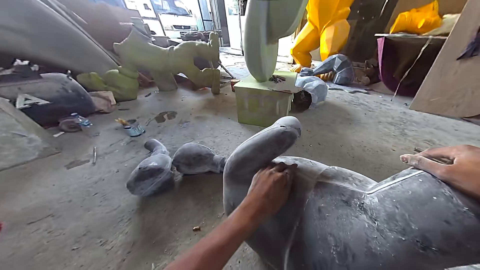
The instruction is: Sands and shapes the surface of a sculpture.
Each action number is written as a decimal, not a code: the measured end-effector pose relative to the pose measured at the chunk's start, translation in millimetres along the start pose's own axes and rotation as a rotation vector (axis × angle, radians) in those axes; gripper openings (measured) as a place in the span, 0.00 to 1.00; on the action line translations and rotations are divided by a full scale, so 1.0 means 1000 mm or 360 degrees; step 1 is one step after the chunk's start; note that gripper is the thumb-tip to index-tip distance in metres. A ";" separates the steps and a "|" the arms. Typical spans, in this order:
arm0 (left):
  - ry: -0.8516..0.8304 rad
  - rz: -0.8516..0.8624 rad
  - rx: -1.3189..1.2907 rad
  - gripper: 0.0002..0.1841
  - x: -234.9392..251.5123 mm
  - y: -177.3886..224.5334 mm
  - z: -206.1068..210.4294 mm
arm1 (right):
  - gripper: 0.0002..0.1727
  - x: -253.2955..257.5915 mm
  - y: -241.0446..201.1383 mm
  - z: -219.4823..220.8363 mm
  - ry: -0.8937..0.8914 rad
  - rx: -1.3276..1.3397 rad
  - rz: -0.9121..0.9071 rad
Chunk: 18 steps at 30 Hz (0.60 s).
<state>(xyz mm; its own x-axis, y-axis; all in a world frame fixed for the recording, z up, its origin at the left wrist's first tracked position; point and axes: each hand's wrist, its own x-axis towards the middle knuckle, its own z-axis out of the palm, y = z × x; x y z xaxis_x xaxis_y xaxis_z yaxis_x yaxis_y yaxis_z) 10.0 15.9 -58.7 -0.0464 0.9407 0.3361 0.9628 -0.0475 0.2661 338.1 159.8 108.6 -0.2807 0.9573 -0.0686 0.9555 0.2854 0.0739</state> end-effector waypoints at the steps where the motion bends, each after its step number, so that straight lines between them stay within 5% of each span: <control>1: 0.0011 0.0044 0.0023 0.21 -0.002 0.008 0.001 | 0.26 0.000 -0.001 -0.001 -0.0022 -0.0016 0.0002; 7: 0.0043 0.0125 0.0111 0.18 -0.009 -0.006 -0.004 | 0.24 -0.007 -0.003 -0.002 -0.0001 0.0036 0.0001; 11: 0.0127 0.0176 -0.0031 0.18 -0.012 0.038 0.009 | 0.24 0.002 -0.003 -0.003 -0.0017 0.0012 0.0018; 18: 0.0014 0.0118 0.0049 0.19 -0.002 0.004 0.001 | 0.26 0.000 -0.002 -0.002 0.0026 0.0022 0.0008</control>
<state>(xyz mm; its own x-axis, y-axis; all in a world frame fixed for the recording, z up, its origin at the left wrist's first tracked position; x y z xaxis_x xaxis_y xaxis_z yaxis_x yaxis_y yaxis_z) 13.9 13.8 -59.5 0.0229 0.9319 0.3619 0.9714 -0.1064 0.2125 335.8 158.8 110.9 -0.2774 0.9593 -0.0523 0.9580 0.2803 0.0603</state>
